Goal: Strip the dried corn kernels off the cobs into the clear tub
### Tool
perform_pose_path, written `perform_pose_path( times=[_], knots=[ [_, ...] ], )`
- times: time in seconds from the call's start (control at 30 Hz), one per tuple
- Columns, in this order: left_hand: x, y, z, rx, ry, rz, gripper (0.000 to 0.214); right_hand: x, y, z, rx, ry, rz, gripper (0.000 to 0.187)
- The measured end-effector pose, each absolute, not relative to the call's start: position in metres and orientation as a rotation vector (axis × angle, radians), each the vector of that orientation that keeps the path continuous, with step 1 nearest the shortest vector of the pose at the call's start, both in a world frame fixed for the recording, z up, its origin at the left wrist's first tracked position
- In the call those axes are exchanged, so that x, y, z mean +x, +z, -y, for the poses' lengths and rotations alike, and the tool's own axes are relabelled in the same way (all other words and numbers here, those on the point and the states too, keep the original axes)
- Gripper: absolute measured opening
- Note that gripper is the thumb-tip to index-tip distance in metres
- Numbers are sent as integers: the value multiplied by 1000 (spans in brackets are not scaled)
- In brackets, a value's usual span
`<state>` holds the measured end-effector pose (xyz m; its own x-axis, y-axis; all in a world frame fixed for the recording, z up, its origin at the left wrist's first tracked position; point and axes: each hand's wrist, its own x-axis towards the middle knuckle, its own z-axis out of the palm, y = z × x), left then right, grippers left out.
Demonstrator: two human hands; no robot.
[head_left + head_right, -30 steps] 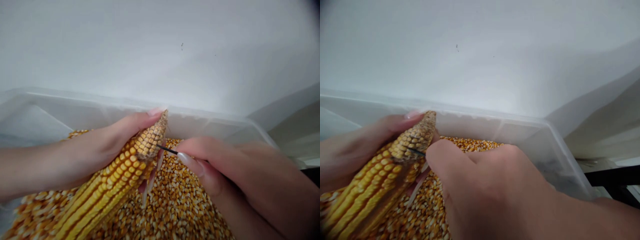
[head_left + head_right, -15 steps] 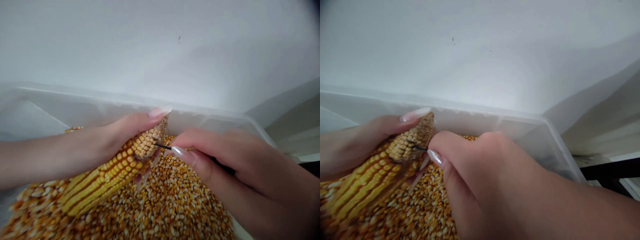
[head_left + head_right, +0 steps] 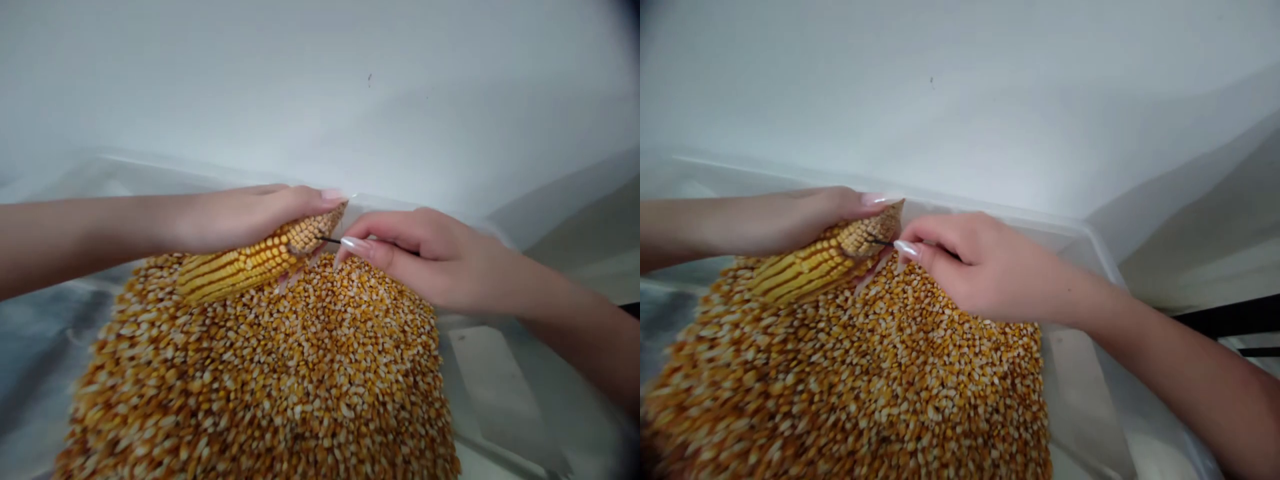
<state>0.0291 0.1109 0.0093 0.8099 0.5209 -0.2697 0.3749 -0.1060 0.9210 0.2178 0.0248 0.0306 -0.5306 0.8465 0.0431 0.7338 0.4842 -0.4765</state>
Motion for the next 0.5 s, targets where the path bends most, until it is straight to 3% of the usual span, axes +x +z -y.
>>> perform_pose_path(
  times=[0.3,0.5],
  knots=[
    [21,13,-92,1799,12,-623,55,217,33,-13,-1202,721,2566,27],
    [27,17,-85,1827,95,-618,41,216,35,-8,-1232,709,2543,24]
  ],
)
